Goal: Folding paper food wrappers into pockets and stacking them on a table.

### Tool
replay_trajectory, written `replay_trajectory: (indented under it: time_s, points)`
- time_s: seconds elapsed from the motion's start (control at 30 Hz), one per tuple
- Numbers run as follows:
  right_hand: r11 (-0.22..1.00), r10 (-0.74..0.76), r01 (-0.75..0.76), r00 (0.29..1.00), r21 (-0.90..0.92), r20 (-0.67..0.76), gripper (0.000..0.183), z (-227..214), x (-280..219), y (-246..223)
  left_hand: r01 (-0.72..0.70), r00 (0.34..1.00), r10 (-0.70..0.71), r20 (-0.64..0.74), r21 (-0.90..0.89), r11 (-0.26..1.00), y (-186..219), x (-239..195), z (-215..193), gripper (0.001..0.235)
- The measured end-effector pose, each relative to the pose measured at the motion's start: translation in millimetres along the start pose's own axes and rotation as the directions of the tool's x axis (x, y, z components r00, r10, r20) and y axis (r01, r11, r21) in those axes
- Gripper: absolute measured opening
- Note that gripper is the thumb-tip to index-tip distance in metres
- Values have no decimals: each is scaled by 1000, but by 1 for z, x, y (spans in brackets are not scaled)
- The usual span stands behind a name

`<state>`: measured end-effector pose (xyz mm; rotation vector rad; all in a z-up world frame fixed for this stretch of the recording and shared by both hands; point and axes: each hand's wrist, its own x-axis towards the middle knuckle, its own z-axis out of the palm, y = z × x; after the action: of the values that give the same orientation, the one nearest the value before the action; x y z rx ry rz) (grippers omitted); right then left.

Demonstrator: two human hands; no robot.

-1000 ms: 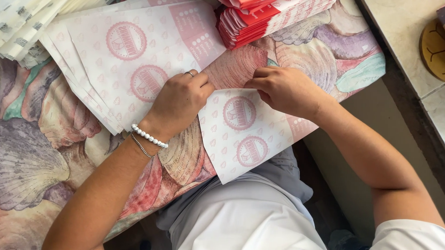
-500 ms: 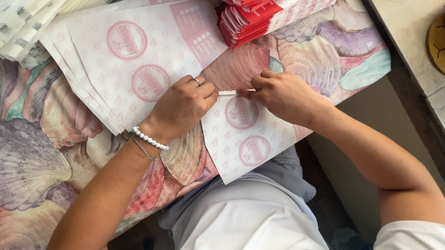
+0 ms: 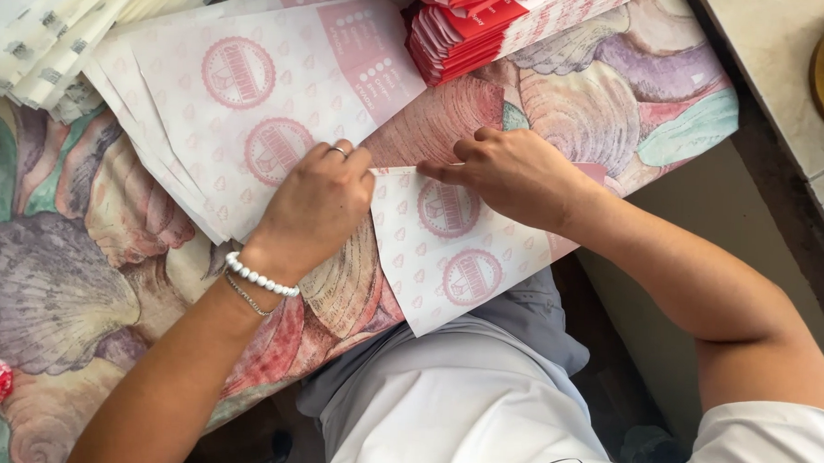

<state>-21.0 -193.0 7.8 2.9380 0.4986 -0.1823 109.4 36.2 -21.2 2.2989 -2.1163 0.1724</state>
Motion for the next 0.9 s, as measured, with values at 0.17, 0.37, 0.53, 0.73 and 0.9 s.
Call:
replay_trajectory:
  time_s: [0.17,0.37,0.53,0.73,0.9]
  points:
    - [999,-19,17,997,-29,-73,51,4,-2,-1,78,977,-78,-199,-6,997,14,-6,-7,18]
    - [998,-57,56,979,-9,-196,42,26,-6,2,125,963,-152,-224,-128,984,52,7,17,37]
    - [991,-31,61,970,118,-240,29,33,-35,26,164,968,-150,-202,55,985,58,9,34,42]
    - [966,167,-120,966,228,-198,25,45,-79,57,181,973,-174,-149,33,983,61,11,22,47]
    - [983,158,-141,976,118,-152,28,53,-86,63,194,975,-194,-108,-7,981,59,12,15,47]
